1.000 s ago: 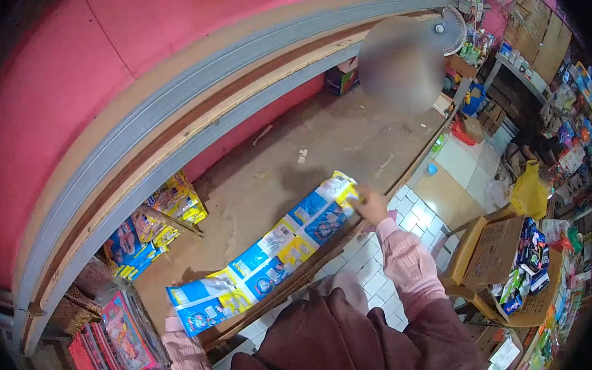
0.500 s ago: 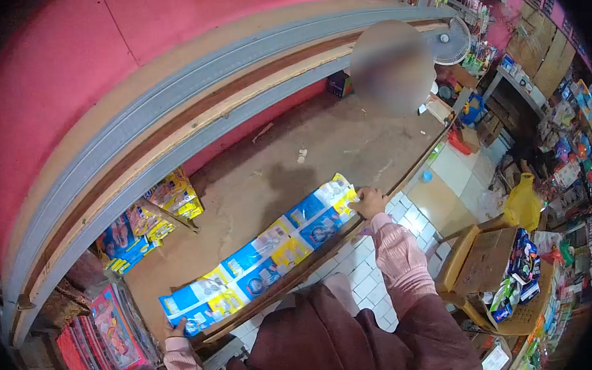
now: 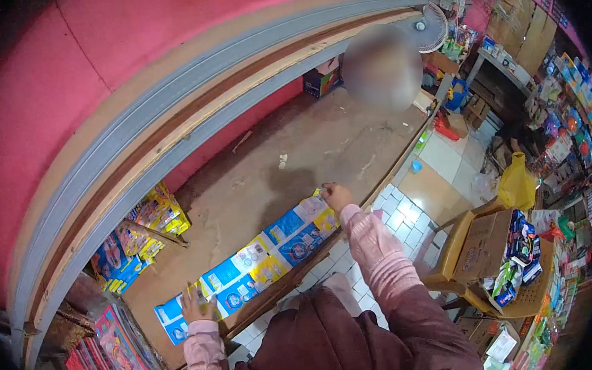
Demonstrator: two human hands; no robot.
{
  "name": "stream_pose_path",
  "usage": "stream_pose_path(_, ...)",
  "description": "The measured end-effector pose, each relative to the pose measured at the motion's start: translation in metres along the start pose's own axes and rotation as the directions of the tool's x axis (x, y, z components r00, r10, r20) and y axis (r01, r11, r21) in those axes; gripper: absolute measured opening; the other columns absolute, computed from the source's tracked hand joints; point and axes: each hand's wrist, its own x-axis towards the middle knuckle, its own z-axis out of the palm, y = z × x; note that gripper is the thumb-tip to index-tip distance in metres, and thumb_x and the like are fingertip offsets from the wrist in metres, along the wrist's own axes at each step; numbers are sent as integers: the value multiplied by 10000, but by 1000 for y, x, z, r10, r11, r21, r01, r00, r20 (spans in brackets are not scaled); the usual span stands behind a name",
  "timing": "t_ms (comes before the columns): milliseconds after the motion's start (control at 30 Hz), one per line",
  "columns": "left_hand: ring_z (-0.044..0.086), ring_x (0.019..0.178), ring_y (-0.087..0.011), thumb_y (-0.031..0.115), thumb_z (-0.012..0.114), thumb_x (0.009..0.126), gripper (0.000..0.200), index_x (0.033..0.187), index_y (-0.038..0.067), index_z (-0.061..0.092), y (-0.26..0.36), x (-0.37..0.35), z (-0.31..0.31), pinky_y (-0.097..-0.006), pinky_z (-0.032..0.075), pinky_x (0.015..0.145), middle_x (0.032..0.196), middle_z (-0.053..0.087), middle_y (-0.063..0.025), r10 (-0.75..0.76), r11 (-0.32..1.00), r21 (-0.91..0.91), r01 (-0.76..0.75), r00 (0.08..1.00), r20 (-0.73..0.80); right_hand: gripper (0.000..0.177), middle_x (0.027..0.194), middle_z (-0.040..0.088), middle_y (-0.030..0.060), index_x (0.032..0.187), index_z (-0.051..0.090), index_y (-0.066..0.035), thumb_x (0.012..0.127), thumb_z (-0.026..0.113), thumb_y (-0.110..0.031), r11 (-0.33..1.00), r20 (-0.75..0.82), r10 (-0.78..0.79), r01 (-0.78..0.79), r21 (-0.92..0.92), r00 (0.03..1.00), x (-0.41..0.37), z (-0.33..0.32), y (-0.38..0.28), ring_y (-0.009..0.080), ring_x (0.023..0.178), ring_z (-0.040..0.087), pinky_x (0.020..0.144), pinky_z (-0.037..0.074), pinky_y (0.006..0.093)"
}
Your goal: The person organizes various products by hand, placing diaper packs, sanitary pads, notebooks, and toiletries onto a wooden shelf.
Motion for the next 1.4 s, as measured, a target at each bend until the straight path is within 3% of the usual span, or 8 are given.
stream_pose_path(200,4,1411,-385,516,668,736,826,1435,258,313,-2,-7,17,-669,73,1056,1544,144,-41,-124,973,219,69,960,250,225,817,688,100,951,680,-66,776,698,-205,943,133,156,-188,274,979,-10,-3,-16,209,722,657,691,507,340)
stream_pose_path(333,-14,1414,-372,550,654,734,853,1447,271,277,-1,-5,13,-654,74,1067,1547,127,-32,-144,963,260,66,945,292,91,727,673,68,818,675,-50,736,714,-41,630,185,34,-164,759,982,8,17,8,146,687,637,651,504,286)
stream_pose_path(433,-22,1416,-364,553,651,736,875,1457,266,247,5,-6,10,-630,84,1081,1549,118,-27,-144,963,263,64,943,299,108,743,667,56,769,646,-33,722,704,44,511,149,155,-208,834,977,12,12,17,114,685,617,627,489,258)
stream_pose_path(533,-22,1417,-362,551,648,741,883,1463,254,234,8,-5,8,-612,89,1091,1550,116,-28,-159,956,285,67,936,314,97,735,660,47,781,644,-40,733,715,6,589,58,250,-199,784,967,7,24,14,119,664,609,617,481,266)
stream_pose_path(733,-8,1415,-371,550,636,747,883,1465,245,223,10,-4,6,-625,88,1085,1549,114,-47,-176,948,312,68,927,332,130,722,646,16,782,651,-35,794,712,-150,517,279,131,-306,799,951,-5,-11,-6,110,643,582,601,460,255)
stream_pose_path(833,-9,1415,-373,549,641,737,892,1465,248,222,10,-4,7,-627,90,1083,1548,120,-51,-171,946,318,63,930,326,189,725,652,12,778,671,-33,811,706,-216,513,236,88,-247,822,968,-2,-13,-6,102,644,578,598,456,254)
stream_pose_path(1133,5,1413,-382,537,657,725,895,1461,245,238,11,-5,6,-639,85,1076,1547,124,-56,-163,955,287,70,935,314,191,737,652,12,806,678,-29,814,705,-218,415,116,353,-266,870,929,15,18,9,99,618,563,576,442,260)
stream_pose_path(1400,3,1410,-391,528,676,717,904,1458,240,247,6,-5,9,-646,87,1072,1546,129,-56,-144,958,283,55,942,305,217,788,664,31,900,656,-32,796,729,-208,342,443,127,-458,820,888,11,14,36,115,657,599,616,480,273)
